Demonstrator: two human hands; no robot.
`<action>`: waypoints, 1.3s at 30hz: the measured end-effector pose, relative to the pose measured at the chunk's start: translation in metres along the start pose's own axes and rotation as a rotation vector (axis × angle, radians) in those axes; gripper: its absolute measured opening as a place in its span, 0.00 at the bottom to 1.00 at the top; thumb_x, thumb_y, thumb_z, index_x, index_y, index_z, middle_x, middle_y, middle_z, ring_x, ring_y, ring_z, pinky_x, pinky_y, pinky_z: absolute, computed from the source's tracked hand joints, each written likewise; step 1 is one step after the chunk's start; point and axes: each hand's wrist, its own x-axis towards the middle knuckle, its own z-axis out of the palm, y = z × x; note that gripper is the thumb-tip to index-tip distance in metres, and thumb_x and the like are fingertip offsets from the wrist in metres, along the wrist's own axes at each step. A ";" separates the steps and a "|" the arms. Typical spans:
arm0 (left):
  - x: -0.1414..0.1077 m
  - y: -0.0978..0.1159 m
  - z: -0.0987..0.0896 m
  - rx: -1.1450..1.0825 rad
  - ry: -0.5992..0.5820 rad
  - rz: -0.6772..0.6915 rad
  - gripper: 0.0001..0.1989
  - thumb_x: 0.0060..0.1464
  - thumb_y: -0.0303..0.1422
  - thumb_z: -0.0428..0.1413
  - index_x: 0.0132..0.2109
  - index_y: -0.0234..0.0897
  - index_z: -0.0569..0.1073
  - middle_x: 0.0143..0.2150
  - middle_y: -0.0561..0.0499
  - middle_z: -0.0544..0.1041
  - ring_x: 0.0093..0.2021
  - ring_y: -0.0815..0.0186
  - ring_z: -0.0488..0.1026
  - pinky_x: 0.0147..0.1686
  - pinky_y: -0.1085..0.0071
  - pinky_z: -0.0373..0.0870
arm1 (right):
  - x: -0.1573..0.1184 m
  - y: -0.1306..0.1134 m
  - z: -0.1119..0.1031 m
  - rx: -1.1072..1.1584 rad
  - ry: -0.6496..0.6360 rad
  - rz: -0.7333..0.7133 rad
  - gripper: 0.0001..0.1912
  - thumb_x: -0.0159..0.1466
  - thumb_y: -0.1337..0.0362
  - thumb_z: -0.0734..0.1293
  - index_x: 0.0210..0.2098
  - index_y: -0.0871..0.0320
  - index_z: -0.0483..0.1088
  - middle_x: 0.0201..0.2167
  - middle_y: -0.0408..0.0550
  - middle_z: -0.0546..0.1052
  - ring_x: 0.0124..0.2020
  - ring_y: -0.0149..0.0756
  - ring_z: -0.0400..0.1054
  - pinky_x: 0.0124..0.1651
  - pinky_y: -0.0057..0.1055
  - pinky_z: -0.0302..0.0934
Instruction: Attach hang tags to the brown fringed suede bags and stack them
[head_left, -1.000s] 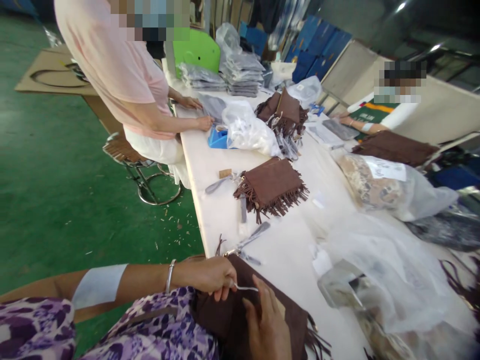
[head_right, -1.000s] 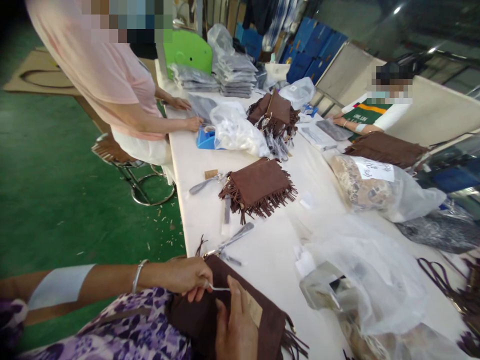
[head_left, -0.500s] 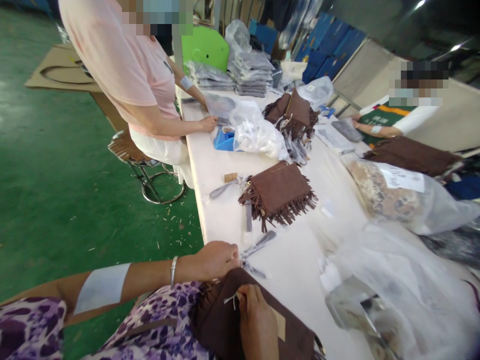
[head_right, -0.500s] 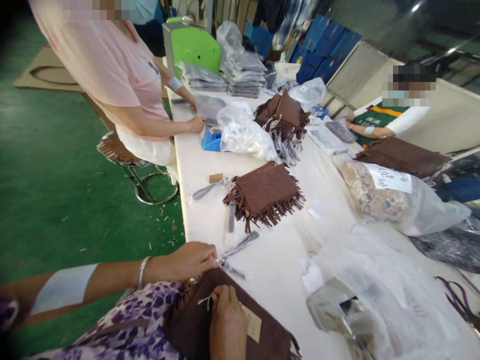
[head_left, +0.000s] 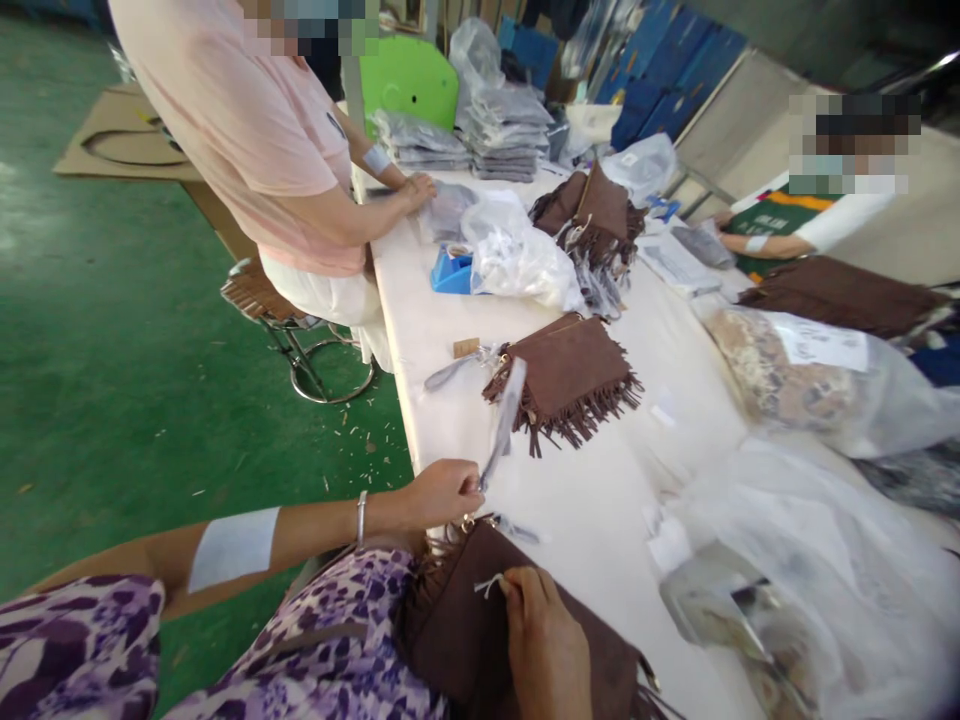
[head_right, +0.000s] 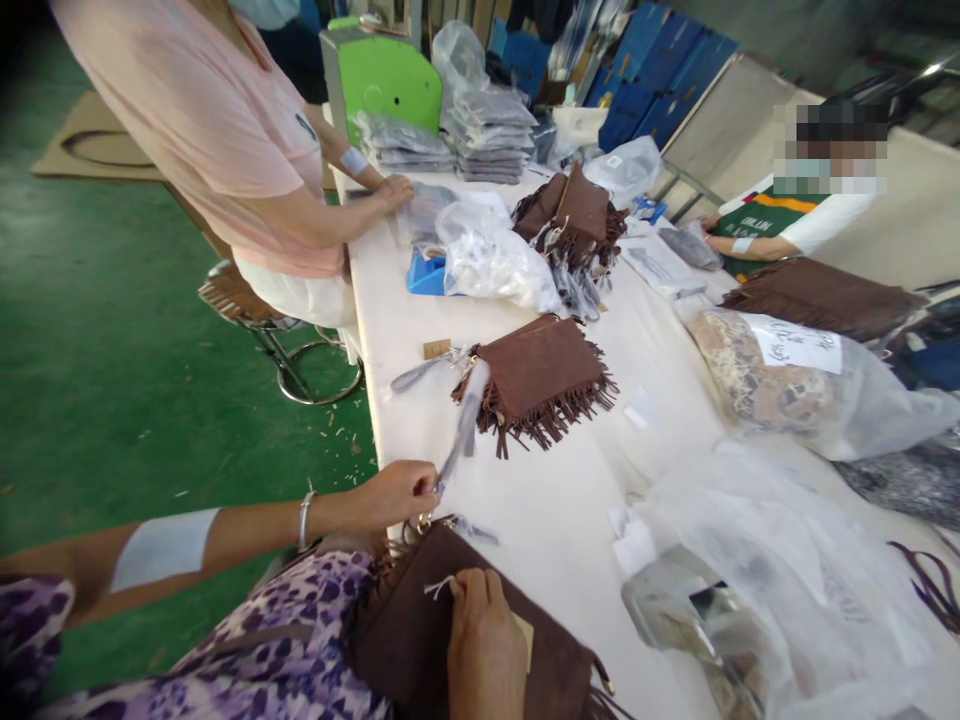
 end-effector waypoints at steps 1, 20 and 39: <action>-0.006 -0.004 0.003 -0.167 0.038 -0.054 0.11 0.53 0.38 0.54 0.28 0.38 0.63 0.24 0.53 0.72 0.26 0.66 0.71 0.25 0.74 0.61 | 0.001 -0.003 -0.002 0.052 0.007 0.012 0.18 0.72 0.55 0.52 0.34 0.51 0.69 0.31 0.43 0.77 0.26 0.36 0.73 0.27 0.31 0.58; -0.022 -0.025 0.025 -0.859 0.269 -0.269 0.13 0.47 0.39 0.60 0.27 0.36 0.65 0.19 0.54 0.72 0.17 0.71 0.68 0.18 0.78 0.64 | 0.043 -0.043 0.026 0.570 0.100 0.207 0.11 0.68 0.56 0.61 0.39 0.54 0.71 0.35 0.45 0.78 0.36 0.37 0.72 0.41 0.30 0.63; -0.023 -0.006 0.020 -0.732 0.314 -0.322 0.11 0.49 0.38 0.58 0.28 0.38 0.64 0.16 0.58 0.69 0.16 0.72 0.64 0.16 0.79 0.56 | 0.030 -0.052 0.052 0.430 0.136 0.080 0.16 0.71 0.61 0.54 0.43 0.55 0.73 0.41 0.49 0.76 0.43 0.39 0.71 0.46 0.32 0.60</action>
